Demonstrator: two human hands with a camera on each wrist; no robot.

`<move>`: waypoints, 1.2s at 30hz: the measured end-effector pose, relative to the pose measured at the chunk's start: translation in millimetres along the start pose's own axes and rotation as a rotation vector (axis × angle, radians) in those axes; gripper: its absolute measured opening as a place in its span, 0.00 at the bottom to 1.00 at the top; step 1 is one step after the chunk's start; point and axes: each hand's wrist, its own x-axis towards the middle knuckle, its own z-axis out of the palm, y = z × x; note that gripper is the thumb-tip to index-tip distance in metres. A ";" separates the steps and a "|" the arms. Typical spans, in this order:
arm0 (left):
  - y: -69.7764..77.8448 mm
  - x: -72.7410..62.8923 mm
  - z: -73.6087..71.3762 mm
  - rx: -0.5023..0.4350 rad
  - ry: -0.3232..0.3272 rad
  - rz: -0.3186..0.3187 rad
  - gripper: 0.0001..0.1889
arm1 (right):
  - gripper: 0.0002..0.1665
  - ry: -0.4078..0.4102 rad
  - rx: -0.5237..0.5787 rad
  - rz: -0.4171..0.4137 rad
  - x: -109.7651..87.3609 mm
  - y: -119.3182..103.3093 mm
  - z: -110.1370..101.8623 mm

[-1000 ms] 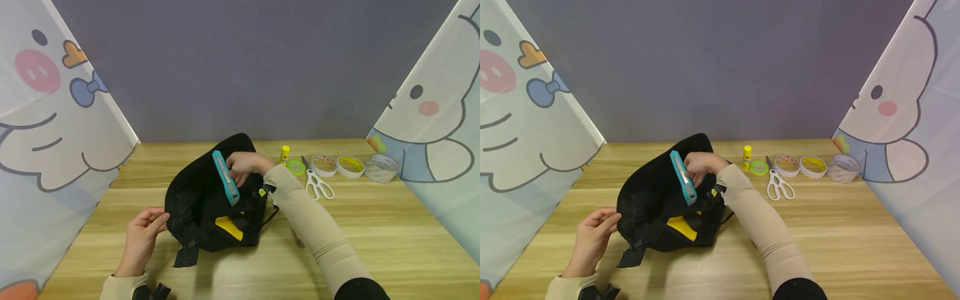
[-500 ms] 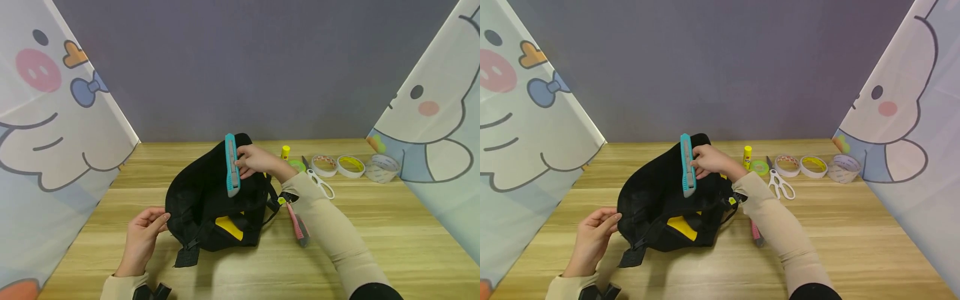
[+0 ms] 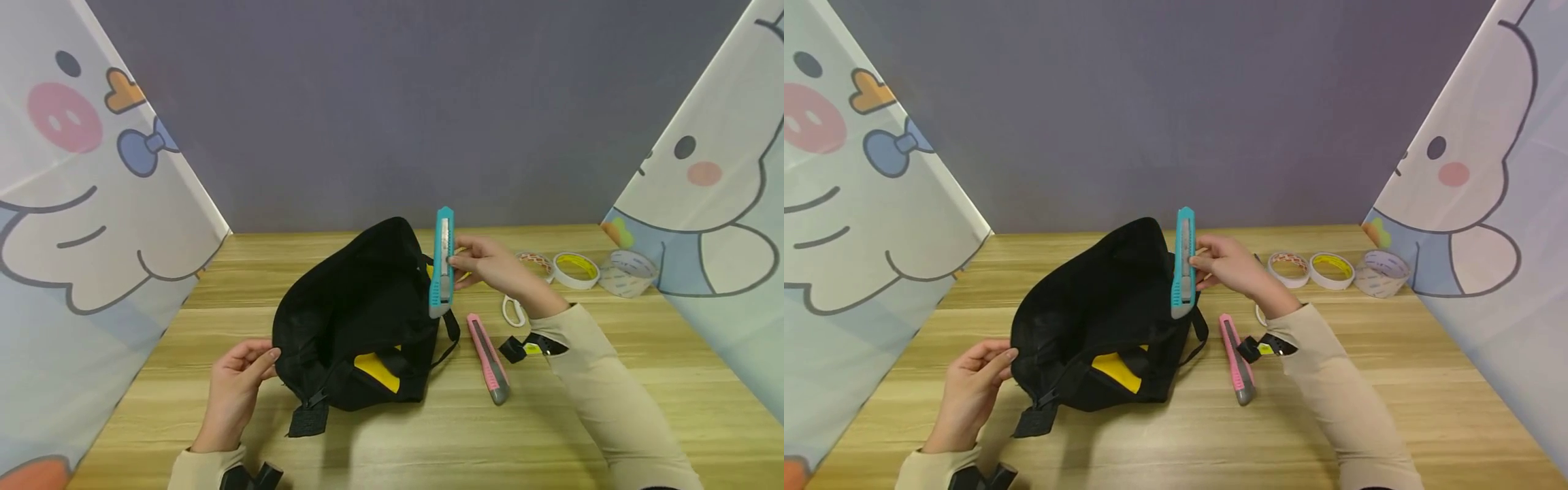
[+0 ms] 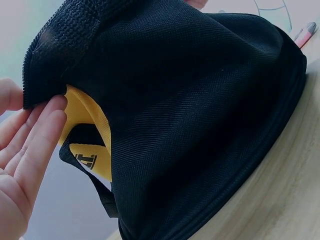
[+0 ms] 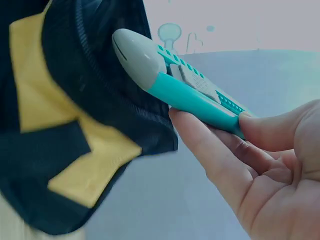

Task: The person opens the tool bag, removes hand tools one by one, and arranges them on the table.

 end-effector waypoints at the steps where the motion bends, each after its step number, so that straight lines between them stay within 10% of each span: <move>1: 0.0 -0.2 0.2 0.001 0.000 -0.001 0.19 | 0.15 0.007 -0.005 0.002 -4.2 3.1 -4.0; 15: -2.5 -1.3 0.8 -0.004 -0.009 0.013 0.18 | 0.19 0.053 -0.054 0.084 -62.3 45.2 -35.6; 36: 0.1 1.6 2.3 0.007 0.009 -0.001 0.19 | 0.19 -0.037 0.007 0.352 -88.1 122.2 -36.9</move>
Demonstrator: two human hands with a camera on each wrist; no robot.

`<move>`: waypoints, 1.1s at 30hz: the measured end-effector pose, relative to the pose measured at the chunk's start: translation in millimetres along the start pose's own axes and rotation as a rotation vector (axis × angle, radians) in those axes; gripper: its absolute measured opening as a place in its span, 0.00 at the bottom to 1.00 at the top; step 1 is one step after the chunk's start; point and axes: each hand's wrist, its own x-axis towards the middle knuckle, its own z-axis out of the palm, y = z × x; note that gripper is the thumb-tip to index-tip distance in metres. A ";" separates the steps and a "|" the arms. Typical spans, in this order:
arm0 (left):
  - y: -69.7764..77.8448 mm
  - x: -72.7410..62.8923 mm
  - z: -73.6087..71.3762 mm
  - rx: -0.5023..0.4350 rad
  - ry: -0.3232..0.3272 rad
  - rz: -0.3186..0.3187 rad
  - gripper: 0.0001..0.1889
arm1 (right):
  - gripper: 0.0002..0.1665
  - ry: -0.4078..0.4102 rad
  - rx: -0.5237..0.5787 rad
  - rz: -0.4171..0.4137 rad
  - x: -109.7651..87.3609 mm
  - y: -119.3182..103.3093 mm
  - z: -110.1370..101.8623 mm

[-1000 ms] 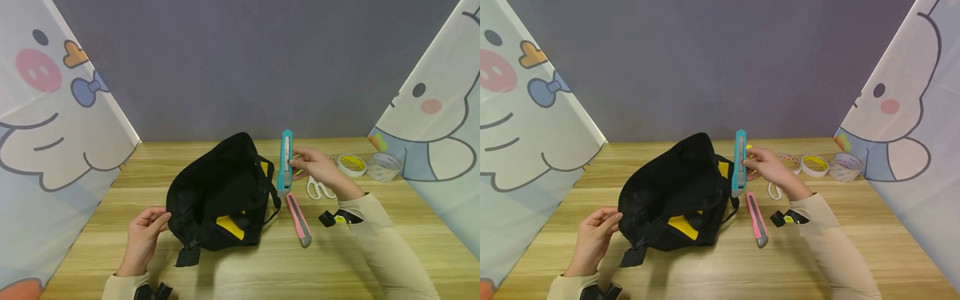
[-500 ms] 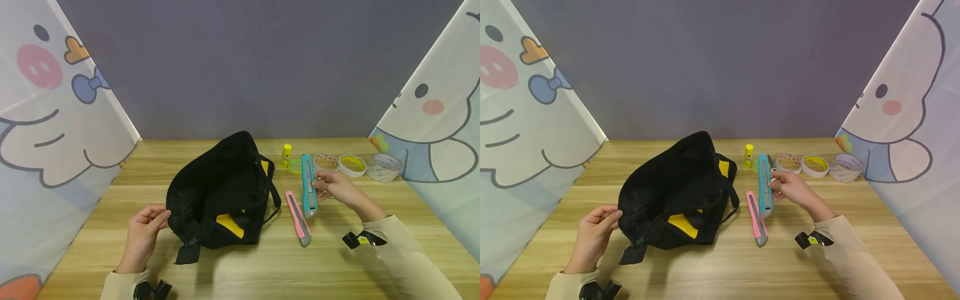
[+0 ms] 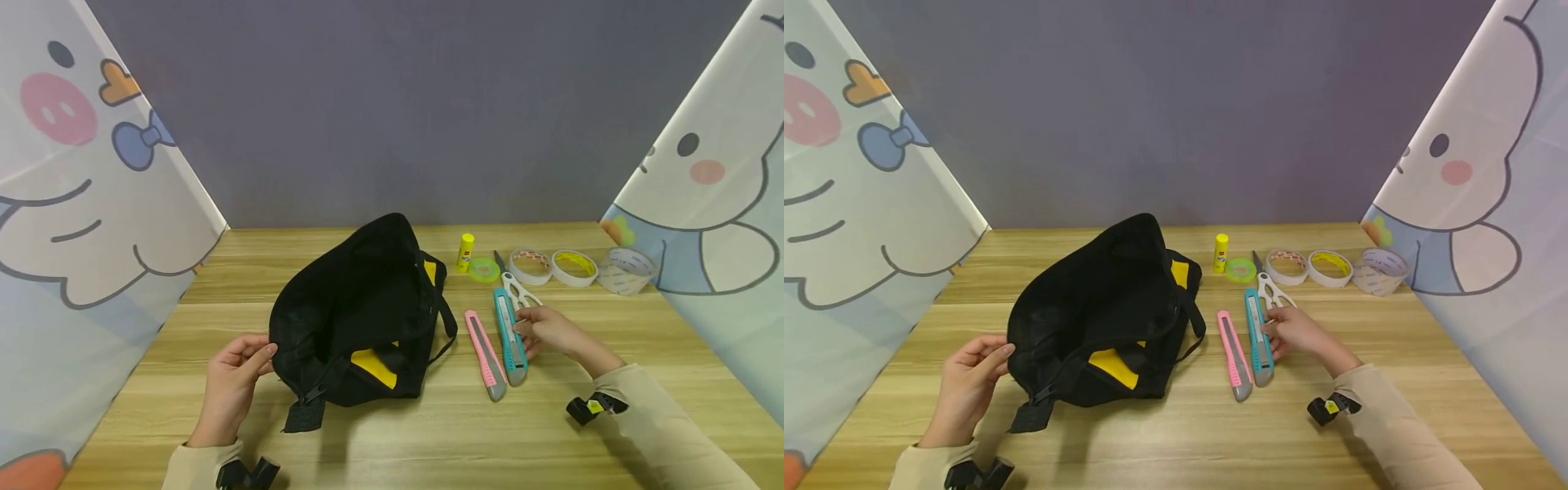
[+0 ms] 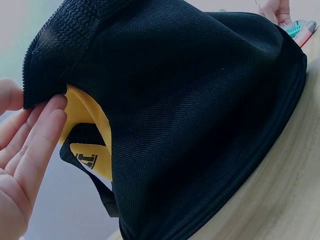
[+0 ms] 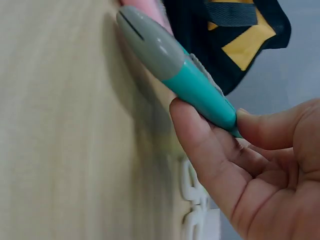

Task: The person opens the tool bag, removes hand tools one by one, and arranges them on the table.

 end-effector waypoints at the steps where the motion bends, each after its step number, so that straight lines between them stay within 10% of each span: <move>1: 0.1 -0.1 -0.2 0.000 -0.001 0.001 0.19 | 0.16 -0.017 0.010 0.003 1.1 2.1 1.0; 17: 0.7 0.6 0.8 0.023 0.004 -0.004 0.18 | 0.08 -0.178 0.103 0.090 11.4 10.9 7.3; 33: 0.4 -0.6 -0.5 0.033 0.016 -0.013 0.19 | 0.30 -0.197 0.036 0.096 13.1 11.4 7.8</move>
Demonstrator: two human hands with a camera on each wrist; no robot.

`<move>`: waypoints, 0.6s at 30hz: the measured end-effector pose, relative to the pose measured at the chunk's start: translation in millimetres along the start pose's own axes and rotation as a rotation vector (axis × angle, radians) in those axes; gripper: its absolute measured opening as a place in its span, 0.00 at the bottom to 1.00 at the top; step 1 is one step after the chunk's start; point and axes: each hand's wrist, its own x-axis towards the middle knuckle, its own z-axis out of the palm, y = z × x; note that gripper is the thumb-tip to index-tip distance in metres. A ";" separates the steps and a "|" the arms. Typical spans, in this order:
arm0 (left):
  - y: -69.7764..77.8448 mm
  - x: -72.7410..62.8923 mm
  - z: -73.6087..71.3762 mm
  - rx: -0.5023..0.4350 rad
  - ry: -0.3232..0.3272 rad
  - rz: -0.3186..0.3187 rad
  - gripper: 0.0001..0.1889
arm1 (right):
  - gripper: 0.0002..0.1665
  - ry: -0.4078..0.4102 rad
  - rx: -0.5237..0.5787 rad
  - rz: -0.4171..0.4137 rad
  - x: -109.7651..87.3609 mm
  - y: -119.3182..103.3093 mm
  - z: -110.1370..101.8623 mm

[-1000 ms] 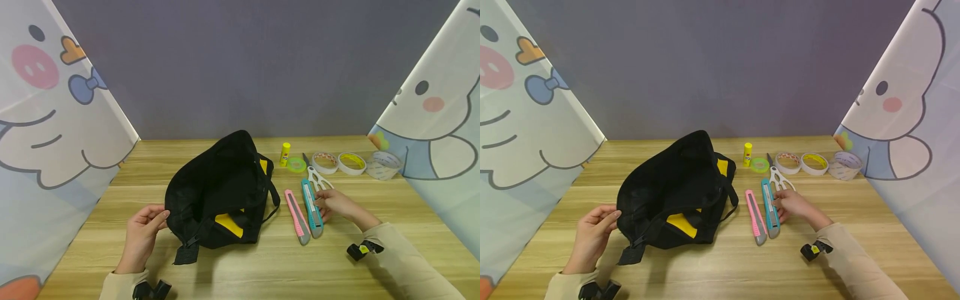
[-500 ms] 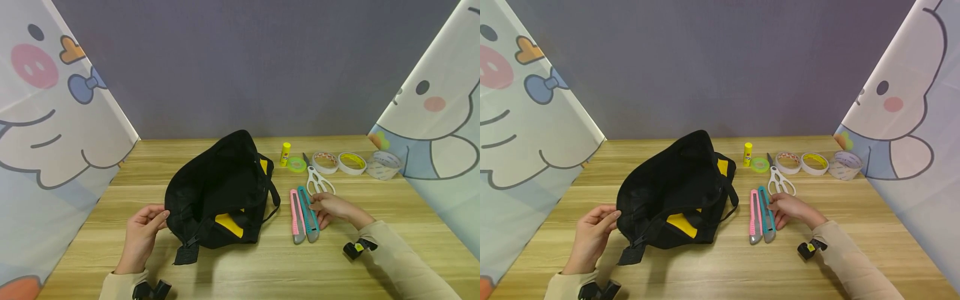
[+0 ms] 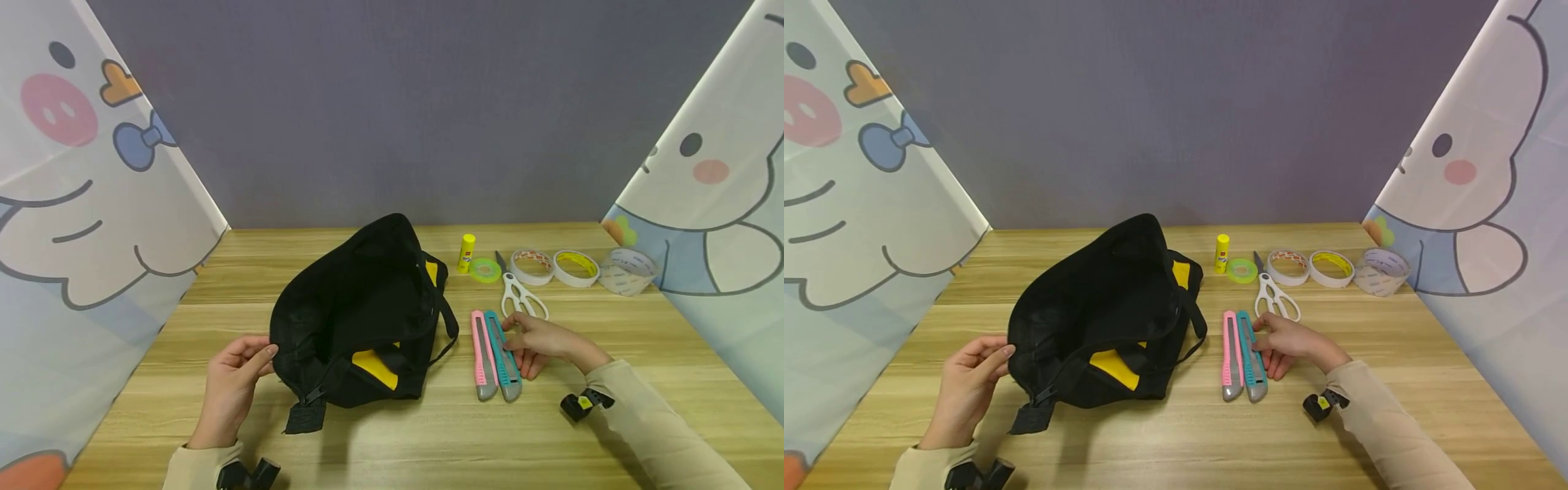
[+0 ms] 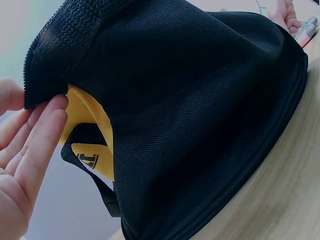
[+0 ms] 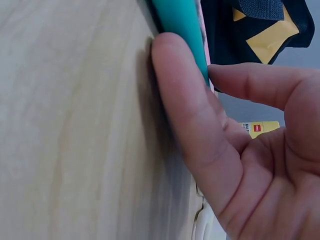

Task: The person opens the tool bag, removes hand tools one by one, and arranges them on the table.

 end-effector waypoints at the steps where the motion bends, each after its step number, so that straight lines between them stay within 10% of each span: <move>1: 0.0 -0.1 0.1 0.001 -0.001 -0.002 0.18 | 0.29 -0.005 -0.001 -0.004 0.1 0.2 -0.5; 18: -1.1 0.1 1.1 -0.001 -0.005 -0.001 0.18 | 0.35 -0.024 0.007 -0.029 -8.8 2.2 -4.1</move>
